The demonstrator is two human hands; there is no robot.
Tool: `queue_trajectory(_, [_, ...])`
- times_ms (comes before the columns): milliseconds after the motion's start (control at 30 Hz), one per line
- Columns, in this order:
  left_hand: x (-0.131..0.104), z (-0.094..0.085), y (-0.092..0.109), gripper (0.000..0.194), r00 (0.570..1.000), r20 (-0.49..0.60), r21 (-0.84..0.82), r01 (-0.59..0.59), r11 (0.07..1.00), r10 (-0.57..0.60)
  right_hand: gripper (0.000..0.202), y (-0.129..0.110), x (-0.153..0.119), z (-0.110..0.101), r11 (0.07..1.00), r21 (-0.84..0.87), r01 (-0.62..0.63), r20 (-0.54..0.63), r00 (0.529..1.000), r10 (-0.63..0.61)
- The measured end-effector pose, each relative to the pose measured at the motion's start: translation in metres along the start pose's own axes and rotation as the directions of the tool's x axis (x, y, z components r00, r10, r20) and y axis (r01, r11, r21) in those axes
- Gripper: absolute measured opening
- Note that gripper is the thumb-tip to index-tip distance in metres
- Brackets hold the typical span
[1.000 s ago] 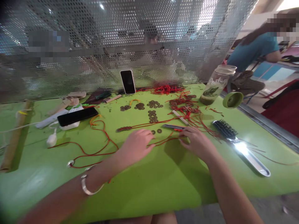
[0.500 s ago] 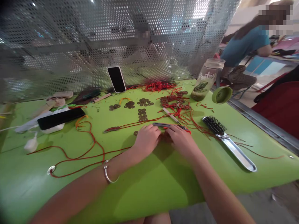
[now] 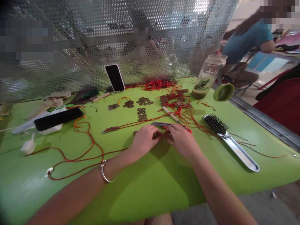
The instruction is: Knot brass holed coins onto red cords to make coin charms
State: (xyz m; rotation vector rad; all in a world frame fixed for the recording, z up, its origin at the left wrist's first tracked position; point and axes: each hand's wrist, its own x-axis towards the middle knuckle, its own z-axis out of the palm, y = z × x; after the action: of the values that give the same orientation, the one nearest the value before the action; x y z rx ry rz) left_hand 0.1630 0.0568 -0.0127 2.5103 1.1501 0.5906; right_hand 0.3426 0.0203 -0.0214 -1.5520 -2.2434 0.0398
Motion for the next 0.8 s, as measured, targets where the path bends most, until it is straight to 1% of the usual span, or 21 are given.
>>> queue_trajectory(200, [-0.001, -0.006, 0.002, 0.007, 0.996, -0.036, -0.155, 0.071, 0.985, -0.078, 0.011, -0.009, 0.001, -0.005, 0.975, 0.195, -0.103, -0.066, 0.991, 0.118])
queue_trajectory(367, [-0.001, -0.010, 0.005, 0.006, 0.994, -0.053, -0.260, 0.075, 0.963, -0.092, 0.012, -0.014, 0.002, -0.008, 0.940, 0.318, -0.125, -0.094, 0.982, 0.162])
queue_trajectory(433, [-0.002, -0.011, 0.005, 0.006, 0.994, -0.053, -0.291, 0.076, 0.954, -0.096, 0.012, -0.015, 0.002, -0.009, 0.920, 0.360, -0.156, -0.084, 0.976, 0.199])
queue_trajectory(567, [-0.002, -0.012, 0.006, 0.006, 0.993, -0.064, -0.338, 0.074, 0.938, -0.101, 0.017, -0.015, 0.002, -0.008, 0.857, 0.460, -0.233, -0.028, 0.961, 0.276])
queue_trajectory(800, [-0.003, -0.015, 0.009, 0.007, 0.990, -0.086, -0.400, 0.072, 0.914, -0.116, 0.023, -0.013, 0.001, -0.007, 0.716, 0.633, -0.296, 0.009, 0.927, 0.375])
